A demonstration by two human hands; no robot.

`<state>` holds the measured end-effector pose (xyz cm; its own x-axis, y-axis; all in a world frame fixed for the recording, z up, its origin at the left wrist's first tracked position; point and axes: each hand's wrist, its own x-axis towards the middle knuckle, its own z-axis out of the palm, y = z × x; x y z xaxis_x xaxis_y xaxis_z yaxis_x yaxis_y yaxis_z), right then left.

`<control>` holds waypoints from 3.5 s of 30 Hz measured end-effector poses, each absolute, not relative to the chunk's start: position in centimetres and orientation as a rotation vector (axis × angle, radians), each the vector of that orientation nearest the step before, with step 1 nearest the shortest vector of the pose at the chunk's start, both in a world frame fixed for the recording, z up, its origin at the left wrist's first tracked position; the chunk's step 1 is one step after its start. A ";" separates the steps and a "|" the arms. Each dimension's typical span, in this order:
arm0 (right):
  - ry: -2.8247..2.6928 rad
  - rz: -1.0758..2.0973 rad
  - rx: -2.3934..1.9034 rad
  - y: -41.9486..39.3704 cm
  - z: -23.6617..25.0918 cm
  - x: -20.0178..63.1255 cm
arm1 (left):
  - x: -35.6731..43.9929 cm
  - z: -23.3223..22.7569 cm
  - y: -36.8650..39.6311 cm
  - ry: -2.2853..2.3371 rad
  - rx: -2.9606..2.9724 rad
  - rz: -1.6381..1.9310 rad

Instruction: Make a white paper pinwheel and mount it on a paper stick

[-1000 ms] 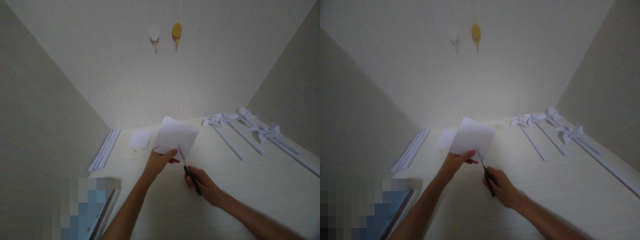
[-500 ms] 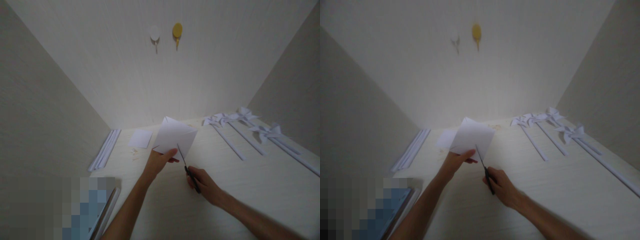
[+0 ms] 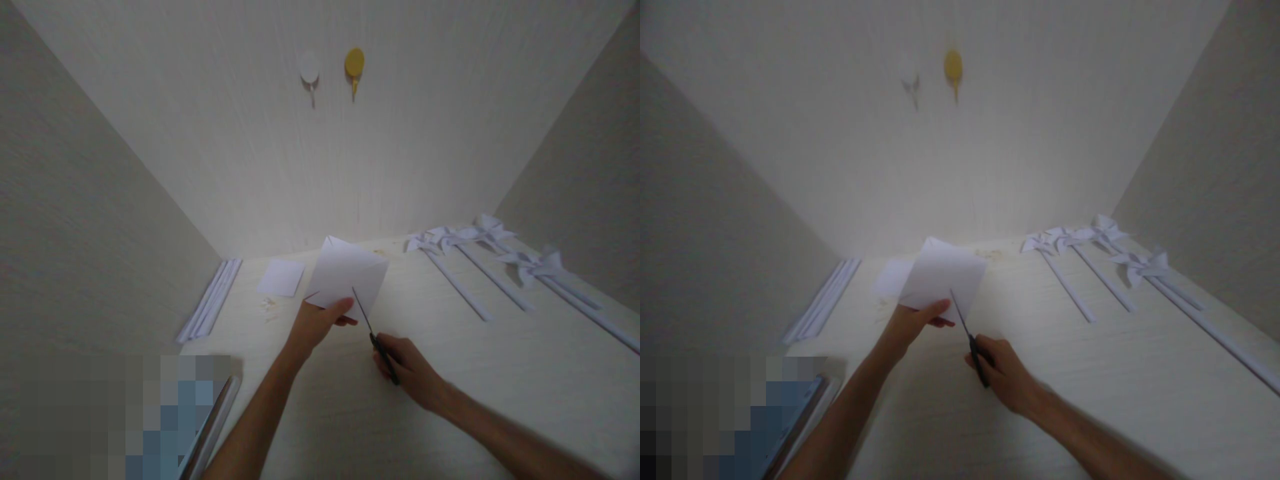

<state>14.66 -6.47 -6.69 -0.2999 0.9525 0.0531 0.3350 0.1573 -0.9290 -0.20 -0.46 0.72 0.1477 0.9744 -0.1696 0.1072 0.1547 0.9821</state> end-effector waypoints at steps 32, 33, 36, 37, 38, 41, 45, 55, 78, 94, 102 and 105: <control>-1.713 1.160 -1.267 -6.4 -7.0 14.6 | -0.3 0.4 -0.5 1.233 1.269 0.907; -1.716 1.154 -1.268 -6.4 -6.9 14.6 | -0.4 0.4 -0.4 1.251 1.282 0.931; -1.735 1.125 -1.271 -6.5 -6.8 14.5 | -0.4 0.4 -0.4 1.289 1.288 1.017; -1.743 1.125 -1.270 -6.5 -6.7 14.5 | -0.5 0.3 -0.3 1.285 1.261 1.045; -1.749 1.131 -1.269 -6.5 -6.6 14.5 | -0.5 0.1 -0.3 1.268 1.218 1.070; -1.755 1.174 -1.277 -6.5 -6.4 14.4 | -0.4 -0.6 0.0 1.161 1.024 1.144; -1.803 1.156 -1.297 -6.5 -6.3 14.4 | -0.8 -1.9 0.7 0.969 0.755 1.323; -1.795 1.116 -1.341 -6.8 -6.6 14.4 | -4.9 -5.4 2.4 0.743 0.162 1.519; -1.410 0.930 -1.440 -5.9 -6.7 16.2 | -2.3 -5.3 0.4 0.837 0.428 1.229; -2.159 -0.034 -2.035 -1.5 -5.2 21.0 | -1.8 -5.2 0.2 0.784 0.503 1.141; -2.156 -0.114 -2.113 -1.7 -5.4 20.3 | -1.8 -5.4 0.2 0.783 0.523 1.140; -2.143 -0.093 -2.065 -1.5 -5.7 20.5 | -1.9 -5.6 0.3 0.783 0.537 1.142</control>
